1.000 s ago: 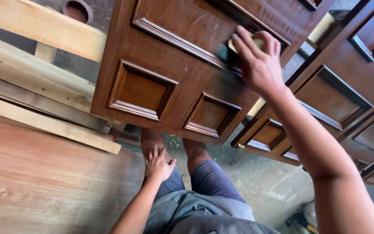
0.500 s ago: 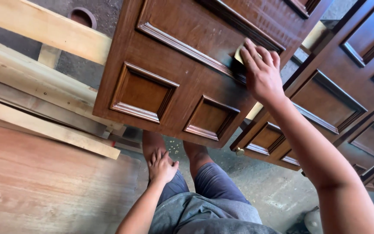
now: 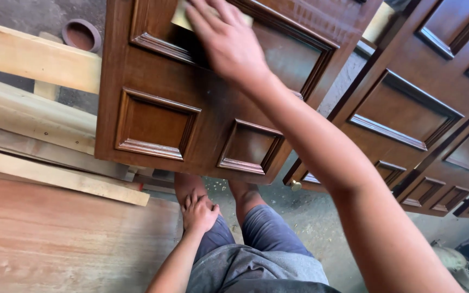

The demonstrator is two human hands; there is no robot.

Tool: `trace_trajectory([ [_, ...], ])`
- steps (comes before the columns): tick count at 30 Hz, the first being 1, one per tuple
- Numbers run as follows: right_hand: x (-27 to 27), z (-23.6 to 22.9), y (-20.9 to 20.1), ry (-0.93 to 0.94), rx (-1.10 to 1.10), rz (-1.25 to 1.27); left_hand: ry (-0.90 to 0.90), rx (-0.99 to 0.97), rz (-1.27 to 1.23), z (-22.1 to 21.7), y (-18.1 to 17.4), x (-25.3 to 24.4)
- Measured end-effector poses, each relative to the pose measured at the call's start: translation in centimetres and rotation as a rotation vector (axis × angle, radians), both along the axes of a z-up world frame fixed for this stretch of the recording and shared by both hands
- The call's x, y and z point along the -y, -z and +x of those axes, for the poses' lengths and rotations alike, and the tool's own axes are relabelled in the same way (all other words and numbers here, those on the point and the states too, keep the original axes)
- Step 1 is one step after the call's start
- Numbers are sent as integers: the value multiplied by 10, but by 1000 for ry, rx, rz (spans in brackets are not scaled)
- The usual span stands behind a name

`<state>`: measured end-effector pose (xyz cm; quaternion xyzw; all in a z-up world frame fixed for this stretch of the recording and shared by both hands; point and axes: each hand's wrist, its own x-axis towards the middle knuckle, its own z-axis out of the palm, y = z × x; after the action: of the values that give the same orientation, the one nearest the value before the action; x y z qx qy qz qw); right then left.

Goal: Sanding the surfaces of multiple wooden doors using sandpaper to prepare them for finishing.

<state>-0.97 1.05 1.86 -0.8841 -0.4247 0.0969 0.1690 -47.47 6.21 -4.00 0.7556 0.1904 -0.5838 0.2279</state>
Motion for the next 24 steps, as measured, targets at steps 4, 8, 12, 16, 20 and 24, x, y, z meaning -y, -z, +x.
trace_trajectory([
  [4,100,-20,-29,66,-46,-80,-45,25,-14,4,-3,-3],
  [8,143,-31,-35,58,-4,-55,-54,7,-23,3,-2,-4],
  [12,129,-44,-9,-144,164,74,-38,-31,-9,4,-4,-3],
  [16,137,-41,-18,10,-26,-69,-11,-37,-47,10,-9,-5],
  [20,139,-56,-15,44,-43,15,-29,-35,-37,13,-5,-3],
  [24,123,-31,-19,114,-84,12,-15,-53,-41,13,-9,-5],
])
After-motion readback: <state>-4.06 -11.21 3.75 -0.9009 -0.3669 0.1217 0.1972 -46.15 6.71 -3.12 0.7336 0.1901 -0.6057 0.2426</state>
